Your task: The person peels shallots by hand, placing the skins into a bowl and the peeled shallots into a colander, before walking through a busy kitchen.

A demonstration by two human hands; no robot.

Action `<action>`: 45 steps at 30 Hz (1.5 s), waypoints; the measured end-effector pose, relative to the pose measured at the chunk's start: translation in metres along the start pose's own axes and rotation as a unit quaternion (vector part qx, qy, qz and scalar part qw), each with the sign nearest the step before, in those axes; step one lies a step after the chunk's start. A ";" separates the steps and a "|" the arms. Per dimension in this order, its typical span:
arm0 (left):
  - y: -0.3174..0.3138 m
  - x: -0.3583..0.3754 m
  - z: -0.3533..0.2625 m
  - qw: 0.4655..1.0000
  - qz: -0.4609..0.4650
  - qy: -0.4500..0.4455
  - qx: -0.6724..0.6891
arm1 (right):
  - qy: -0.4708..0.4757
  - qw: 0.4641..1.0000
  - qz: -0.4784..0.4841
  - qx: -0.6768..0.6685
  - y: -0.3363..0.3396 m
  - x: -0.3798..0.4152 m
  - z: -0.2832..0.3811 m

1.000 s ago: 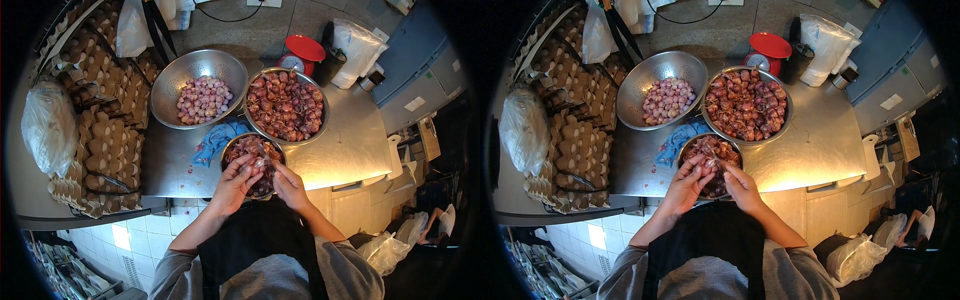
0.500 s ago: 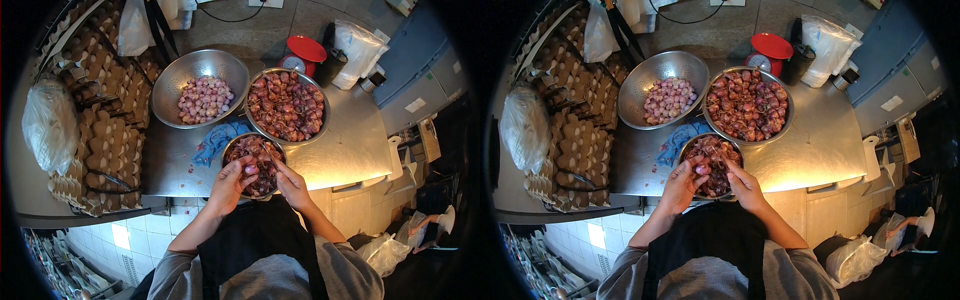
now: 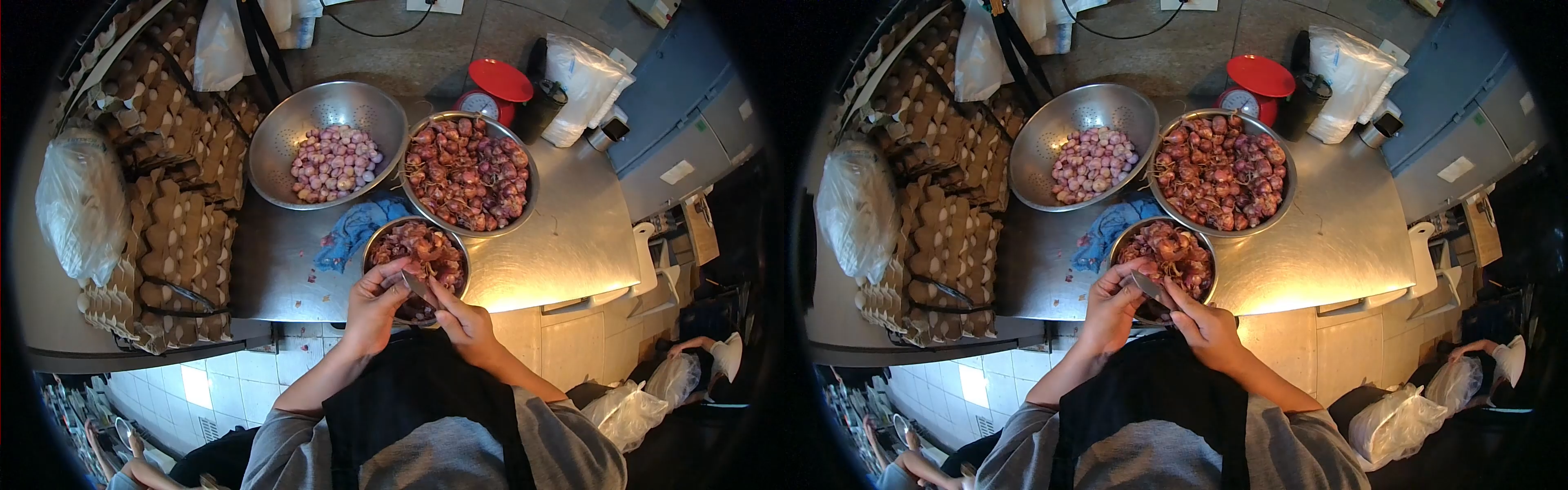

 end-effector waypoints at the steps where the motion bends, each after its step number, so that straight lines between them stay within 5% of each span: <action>1: -0.001 0.001 0.001 1.000 -0.004 0.000 -0.006 | 0.004 1.000 -0.008 0.018 -0.001 -0.001 0.000; 5: -0.003 0.003 0.004 1.000 -0.002 -0.023 0.000 | 0.056 0.995 -0.086 0.019 -0.005 -0.010 0.009; 11: 0.000 0.006 0.017 0.999 -0.002 -0.036 -0.029 | 0.000 0.998 -0.059 -0.035 -0.013 -0.010 -0.007; 14: 0.001 0.006 0.019 0.999 -0.012 -0.036 -0.034 | -0.010 0.984 -0.065 -0.165 -0.021 -0.013 -0.009; 20: 0.002 0.007 0.015 1.000 0.004 0.013 -0.015 | -0.175 0.827 0.088 -0.527 0.001 -0.018 0.011; 23: 0.003 0.006 0.008 0.997 0.018 0.065 0.044 | -0.162 0.765 0.143 -0.606 0.007 -0.020 0.007; 25: 0.000 0.007 0.008 0.994 -0.001 0.087 0.070 | -0.161 0.814 0.106 -0.548 0.005 -0.019 0.007; 29: -0.003 0.010 0.019 0.997 0.034 -0.029 -0.062 | -0.062 0.942 -0.008 -0.331 -0.011 -0.017 0.009; 38: -0.004 0.010 0.013 0.996 0.047 0.013 -0.074 | -0.157 0.882 0.034 -0.443 0.011 -0.024 -0.002; 45: -0.005 0.010 0.003 0.996 0.035 0.006 -0.082 | -0.113 0.947 0.017 -0.300 0.015 -0.026 -0.004</action>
Point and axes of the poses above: each hand's wrist, its own x-axis away from the middle knuckle, its own y-axis out of the back of the hand, z = x × y, the point moved 1 cm from there along -x, towards the middle knuckle, and after that the axes turned 10 degrees about x, right-handed, at the moved point
